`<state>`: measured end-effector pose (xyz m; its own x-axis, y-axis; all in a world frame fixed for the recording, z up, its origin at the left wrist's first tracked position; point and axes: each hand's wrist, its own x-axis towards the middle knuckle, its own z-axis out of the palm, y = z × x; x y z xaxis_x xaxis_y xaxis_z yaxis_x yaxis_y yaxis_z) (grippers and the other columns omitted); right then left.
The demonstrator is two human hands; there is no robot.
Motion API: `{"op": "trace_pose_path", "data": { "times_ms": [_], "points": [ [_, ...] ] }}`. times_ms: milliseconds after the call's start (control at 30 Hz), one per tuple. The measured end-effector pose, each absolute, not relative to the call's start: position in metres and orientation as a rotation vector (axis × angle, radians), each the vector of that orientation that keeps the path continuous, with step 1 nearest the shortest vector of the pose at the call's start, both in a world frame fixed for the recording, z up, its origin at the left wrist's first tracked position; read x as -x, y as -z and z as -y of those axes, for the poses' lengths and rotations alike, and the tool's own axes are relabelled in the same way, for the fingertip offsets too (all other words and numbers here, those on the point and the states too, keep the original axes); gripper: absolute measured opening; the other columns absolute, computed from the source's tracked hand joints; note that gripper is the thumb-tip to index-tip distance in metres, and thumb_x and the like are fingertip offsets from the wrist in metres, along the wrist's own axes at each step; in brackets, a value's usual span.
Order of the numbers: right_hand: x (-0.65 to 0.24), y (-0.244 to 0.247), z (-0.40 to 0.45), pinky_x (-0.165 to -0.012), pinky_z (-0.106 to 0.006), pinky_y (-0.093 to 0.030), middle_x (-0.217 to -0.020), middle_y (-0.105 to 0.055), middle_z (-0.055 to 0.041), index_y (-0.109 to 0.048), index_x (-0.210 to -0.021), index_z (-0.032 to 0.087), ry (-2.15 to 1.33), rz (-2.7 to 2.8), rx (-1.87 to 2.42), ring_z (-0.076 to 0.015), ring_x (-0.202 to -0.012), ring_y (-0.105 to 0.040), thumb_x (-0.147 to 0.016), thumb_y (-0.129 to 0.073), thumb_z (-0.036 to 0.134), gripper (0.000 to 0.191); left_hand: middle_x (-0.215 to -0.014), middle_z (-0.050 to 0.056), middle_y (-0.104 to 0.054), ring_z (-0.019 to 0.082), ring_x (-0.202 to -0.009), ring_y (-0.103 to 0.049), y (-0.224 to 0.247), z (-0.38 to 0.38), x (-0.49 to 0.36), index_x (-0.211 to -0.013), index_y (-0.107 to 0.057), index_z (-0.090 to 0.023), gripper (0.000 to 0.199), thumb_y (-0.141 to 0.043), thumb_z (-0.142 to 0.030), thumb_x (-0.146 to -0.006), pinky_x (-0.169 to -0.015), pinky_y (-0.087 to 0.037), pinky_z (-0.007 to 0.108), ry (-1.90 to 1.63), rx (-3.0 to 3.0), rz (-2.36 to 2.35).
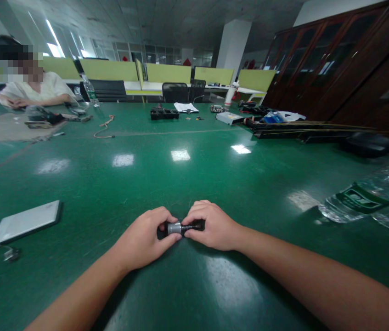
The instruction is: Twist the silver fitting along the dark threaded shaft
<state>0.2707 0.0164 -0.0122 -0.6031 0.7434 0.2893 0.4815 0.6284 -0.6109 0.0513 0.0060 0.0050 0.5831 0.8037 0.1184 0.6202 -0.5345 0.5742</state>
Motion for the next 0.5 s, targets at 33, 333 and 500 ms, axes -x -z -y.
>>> {"op": "trace_pose_path", "data": {
  "times_ms": [33, 333, 500],
  "points": [
    [-0.2708, 0.0117, -0.0164, -0.082, -0.034, -0.041, -0.079, -0.072, -0.0011, -0.072, -0.086, 0.02, -0.653, 2.327, 0.96, -0.0177, -0.079, -0.062, -0.073, -0.075, 0.016, 0.014, -0.084, 0.004, -0.063, 0.019, -0.077, -0.059, -0.0052, -0.0058, -0.0512, -0.095, -0.064, -0.018, 0.017, -0.065, -0.03, -0.083, -0.07, -0.046, 0.03, -0.513, -2.34, -1.135],
    [-0.271, 0.0092, -0.0165, -0.08, -0.034, -0.041, -0.076, -0.071, -0.0009, -0.072, -0.084, 0.02, -0.631, 2.362, 0.97, -0.0172, -0.077, -0.061, -0.074, -0.074, 0.018, 0.01, -0.084, 0.003, -0.063, 0.018, -0.076, -0.059, -0.0059, -0.0038, -0.0507, -0.095, -0.063, -0.019, 0.015, -0.064, -0.031, -0.085, -0.069, -0.046, 0.029, -0.54, -2.359, -1.119],
    [-0.272, 0.0088, -0.0165, -0.08, -0.034, -0.04, -0.074, -0.07, -0.0001, -0.071, -0.082, 0.02, -0.622, 2.373, 0.966, -0.0168, -0.076, -0.06, -0.072, -0.074, 0.017, 0.01, -0.086, 0.003, -0.063, 0.019, -0.078, -0.059, -0.0044, -0.0047, -0.0498, -0.097, -0.063, -0.019, 0.017, -0.065, -0.03, -0.084, -0.071, -0.045, 0.03, -0.521, -2.346, -1.128]
  ]
}}
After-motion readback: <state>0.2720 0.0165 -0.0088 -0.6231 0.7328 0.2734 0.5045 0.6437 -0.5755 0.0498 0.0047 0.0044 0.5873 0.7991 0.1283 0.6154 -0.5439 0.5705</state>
